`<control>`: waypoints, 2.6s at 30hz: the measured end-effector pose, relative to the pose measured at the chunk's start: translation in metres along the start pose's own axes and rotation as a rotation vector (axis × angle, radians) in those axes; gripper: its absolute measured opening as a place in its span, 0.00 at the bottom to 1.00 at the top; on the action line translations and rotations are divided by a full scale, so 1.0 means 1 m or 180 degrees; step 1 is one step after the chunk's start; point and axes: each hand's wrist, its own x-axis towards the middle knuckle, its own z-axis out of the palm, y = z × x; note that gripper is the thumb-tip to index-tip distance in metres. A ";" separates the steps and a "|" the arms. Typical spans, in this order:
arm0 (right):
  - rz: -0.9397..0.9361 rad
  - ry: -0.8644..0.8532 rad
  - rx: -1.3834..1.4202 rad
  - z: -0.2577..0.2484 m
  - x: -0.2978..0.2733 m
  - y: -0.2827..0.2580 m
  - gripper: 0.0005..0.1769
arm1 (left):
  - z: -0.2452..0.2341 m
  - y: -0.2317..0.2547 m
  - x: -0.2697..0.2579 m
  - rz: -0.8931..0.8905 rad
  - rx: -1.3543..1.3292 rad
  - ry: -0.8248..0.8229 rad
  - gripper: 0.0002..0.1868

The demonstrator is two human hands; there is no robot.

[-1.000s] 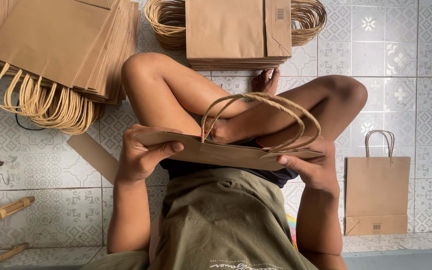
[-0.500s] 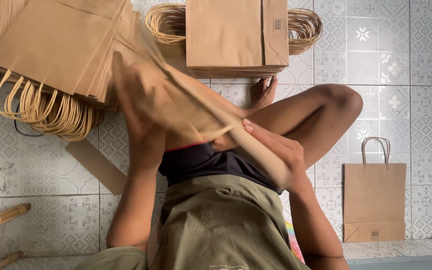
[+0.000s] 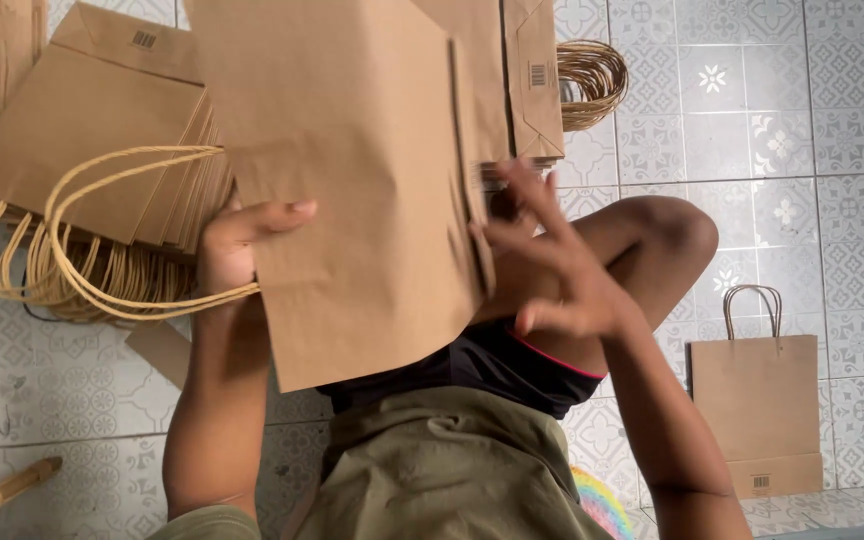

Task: Unfolding and shaping flat paper bags into their usable form and stacking them.

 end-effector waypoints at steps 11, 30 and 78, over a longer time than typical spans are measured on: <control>0.2206 0.0050 0.2581 -0.051 0.061 0.137 0.46 | 0.025 -0.005 0.111 0.0101 0.0028 -0.1158 0.21; 0.2480 0.1796 0.0513 -0.073 0.055 0.230 0.32 | -0.066 -0.036 0.255 0.0161 0.0438 -0.0017 0.21; 0.1830 0.1359 -0.1270 -0.039 0.063 0.266 0.34 | -0.092 -0.063 0.283 0.2060 0.4431 0.1052 0.15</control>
